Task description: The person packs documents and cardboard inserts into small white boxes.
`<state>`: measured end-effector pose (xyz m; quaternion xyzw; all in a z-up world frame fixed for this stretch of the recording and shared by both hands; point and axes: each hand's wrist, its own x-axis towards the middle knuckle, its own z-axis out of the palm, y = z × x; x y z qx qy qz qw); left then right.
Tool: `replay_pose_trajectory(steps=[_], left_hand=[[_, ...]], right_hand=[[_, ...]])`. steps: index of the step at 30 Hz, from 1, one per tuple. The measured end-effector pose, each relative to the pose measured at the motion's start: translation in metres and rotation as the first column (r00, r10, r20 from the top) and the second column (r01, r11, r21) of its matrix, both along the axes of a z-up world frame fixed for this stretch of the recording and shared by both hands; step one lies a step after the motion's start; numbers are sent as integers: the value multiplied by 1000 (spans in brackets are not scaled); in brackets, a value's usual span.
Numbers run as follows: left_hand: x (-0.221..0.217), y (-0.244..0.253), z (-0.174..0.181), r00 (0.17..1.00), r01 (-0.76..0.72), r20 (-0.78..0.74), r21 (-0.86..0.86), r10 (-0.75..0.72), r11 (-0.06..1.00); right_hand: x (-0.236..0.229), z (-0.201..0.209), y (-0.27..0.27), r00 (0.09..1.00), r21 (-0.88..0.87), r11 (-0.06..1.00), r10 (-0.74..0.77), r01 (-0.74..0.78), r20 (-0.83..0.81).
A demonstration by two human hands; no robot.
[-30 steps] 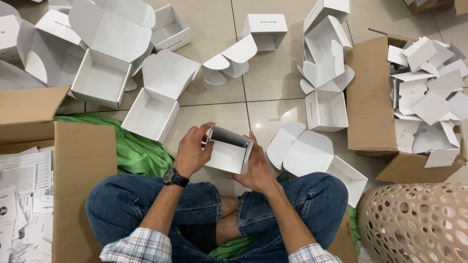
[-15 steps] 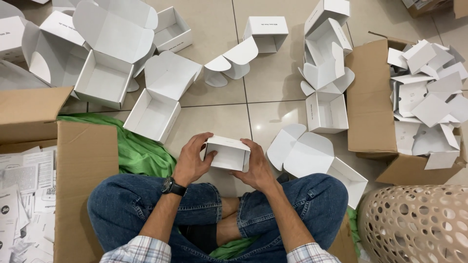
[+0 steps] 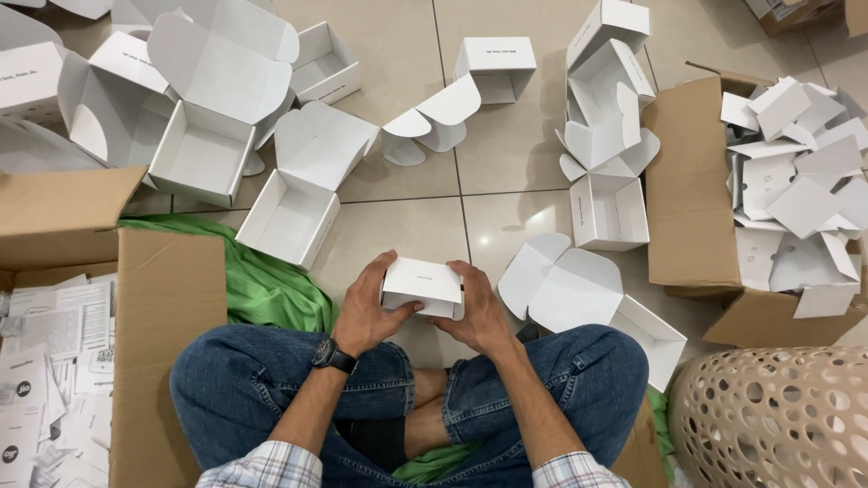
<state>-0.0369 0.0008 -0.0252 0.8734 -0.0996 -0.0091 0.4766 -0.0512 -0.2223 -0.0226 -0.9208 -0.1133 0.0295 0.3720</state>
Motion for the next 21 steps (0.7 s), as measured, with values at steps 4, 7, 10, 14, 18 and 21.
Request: replay_pose_trajectory(steps=[4,7,10,14,18,21], left_hand=[[1,0,18,994,63,-91,54,-58,997],[4,2,1,992,78,-105,38,-74,996],[4,1,-2,994,66,-86,74,-59,995],[2,3,-3,998,53,-23,56,-52,997],[-3,7,-1,996,75,-38,4,-75,997],[-1,8,-9,989,94,-107,-78,-102,992]], right_hand=[[3,2,0,997,-27,999,-24,22,-69],[5,5,-2,997,-25,999,-22,20,-76],[5,17,-2,994,33,999,-18,22,-112],[10,16,-27,924,164,985,9,58,-381],[19,-18,-50,617,342,869,57,356,-785],[29,-13,-37,456,295,767,4,569,-890]])
